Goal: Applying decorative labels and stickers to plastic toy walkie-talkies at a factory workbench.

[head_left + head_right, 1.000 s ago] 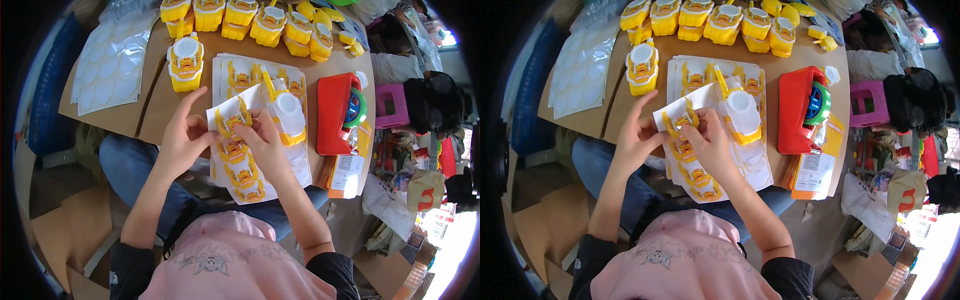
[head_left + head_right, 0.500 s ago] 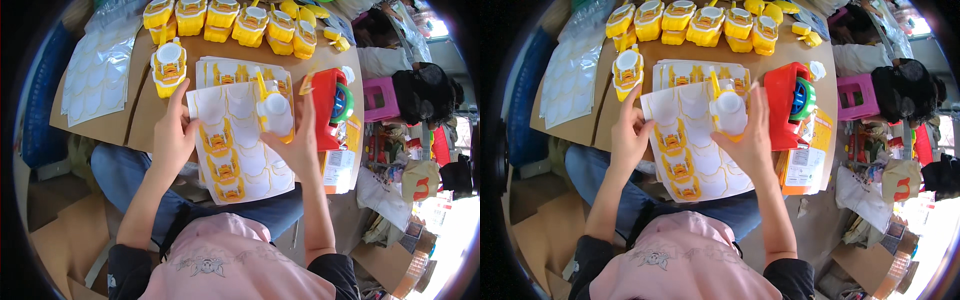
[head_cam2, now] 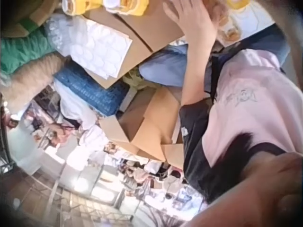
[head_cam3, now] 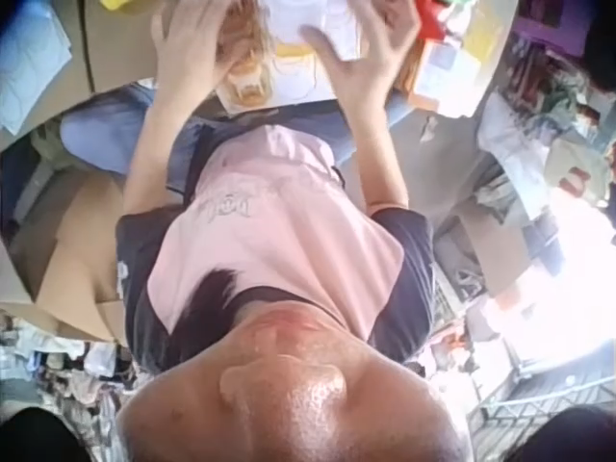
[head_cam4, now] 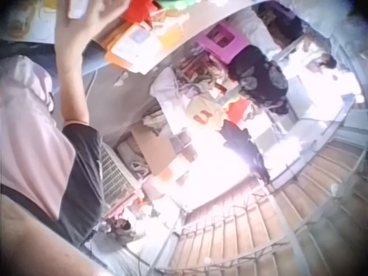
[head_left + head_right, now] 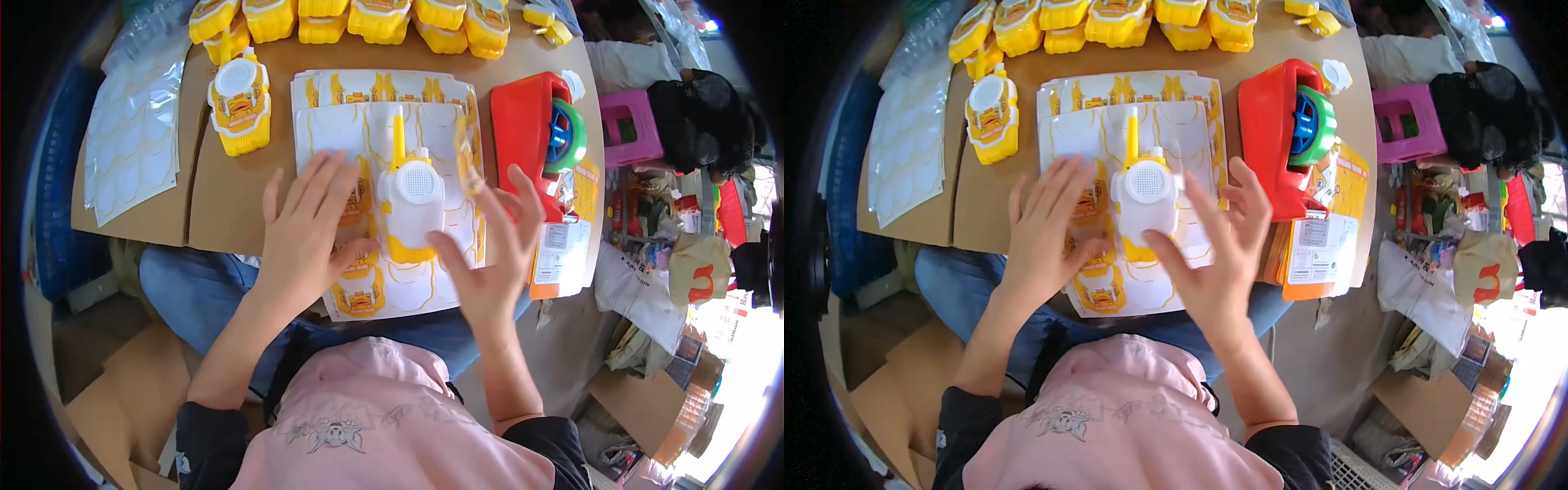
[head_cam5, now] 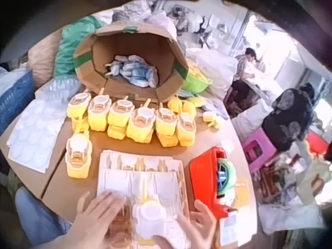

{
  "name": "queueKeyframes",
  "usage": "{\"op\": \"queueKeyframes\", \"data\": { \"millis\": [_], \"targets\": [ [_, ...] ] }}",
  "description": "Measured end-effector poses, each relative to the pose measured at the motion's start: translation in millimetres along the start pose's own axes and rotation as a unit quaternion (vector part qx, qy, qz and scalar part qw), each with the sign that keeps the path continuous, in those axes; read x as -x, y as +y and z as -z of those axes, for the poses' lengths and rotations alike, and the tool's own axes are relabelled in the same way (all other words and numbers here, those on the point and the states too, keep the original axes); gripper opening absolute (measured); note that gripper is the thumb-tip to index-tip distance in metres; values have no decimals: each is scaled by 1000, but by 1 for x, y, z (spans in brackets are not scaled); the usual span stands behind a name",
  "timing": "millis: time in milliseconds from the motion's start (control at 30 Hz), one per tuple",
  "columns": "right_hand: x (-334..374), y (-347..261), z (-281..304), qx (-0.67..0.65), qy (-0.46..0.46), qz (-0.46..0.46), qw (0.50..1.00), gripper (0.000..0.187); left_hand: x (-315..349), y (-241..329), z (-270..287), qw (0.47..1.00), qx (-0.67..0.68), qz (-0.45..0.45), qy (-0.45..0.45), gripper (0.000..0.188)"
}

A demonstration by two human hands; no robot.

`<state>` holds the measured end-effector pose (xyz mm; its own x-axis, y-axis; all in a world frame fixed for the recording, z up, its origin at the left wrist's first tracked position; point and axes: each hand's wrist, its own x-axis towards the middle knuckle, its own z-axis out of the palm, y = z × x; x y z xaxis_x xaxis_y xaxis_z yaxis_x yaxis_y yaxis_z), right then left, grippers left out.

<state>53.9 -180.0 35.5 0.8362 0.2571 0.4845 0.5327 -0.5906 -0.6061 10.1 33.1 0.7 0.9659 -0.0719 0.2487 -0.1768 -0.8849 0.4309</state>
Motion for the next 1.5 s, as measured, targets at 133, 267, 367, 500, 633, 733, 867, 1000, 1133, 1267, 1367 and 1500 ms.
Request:
{"op": "queueKeyframes", "data": {
  "millis": [133,267,367,500,633,733,867,1000,1133,1267,1367,1500],
  "targets": [
    [3,3,15,-253,28,-200,946,22,-6,11,5,997,79,4,-4,105],
    [9,2,11,-406,4,-357,841,15,-10,23,-2,990,124,16,-62,120],
    [12,1,5,-436,-17,-396,808,13,-11,28,-6,986,150,19,-68,120],
    [13,1,-3,-376,-49,-381,843,14,-9,27,-11,982,177,28,-57,120],
    [10,4,-4,-373,-48,-389,841,15,-6,25,-16,983,179,20,-29,123],
    [8,8,-3,-378,-57,-399,834,15,-4,23,-18,985,172,14,-30,125],
    [9,11,-3,-379,-63,-402,831,16,-4,25,-20,986,165,14,-28,125],
    [6,11,-3,-374,-72,-392,837,16,-3,24,-22,988,154,12,-21,126],
    [6,11,-2,-374,-72,-395,836,16,-3,24,-22,989,149,8,-16,127],
    [6,14,-3,-377,-70,-398,833,16,-3,24,-24,989,149,10,-17,127],
    [7,12,-3,-375,-68,-394,836,16,-2,25,-24,989,145,8,-10,127],
    [6,11,-2,-366,-71,-390,842,15,-2,27,-24,989,149,15,17,124]
  ]
}}
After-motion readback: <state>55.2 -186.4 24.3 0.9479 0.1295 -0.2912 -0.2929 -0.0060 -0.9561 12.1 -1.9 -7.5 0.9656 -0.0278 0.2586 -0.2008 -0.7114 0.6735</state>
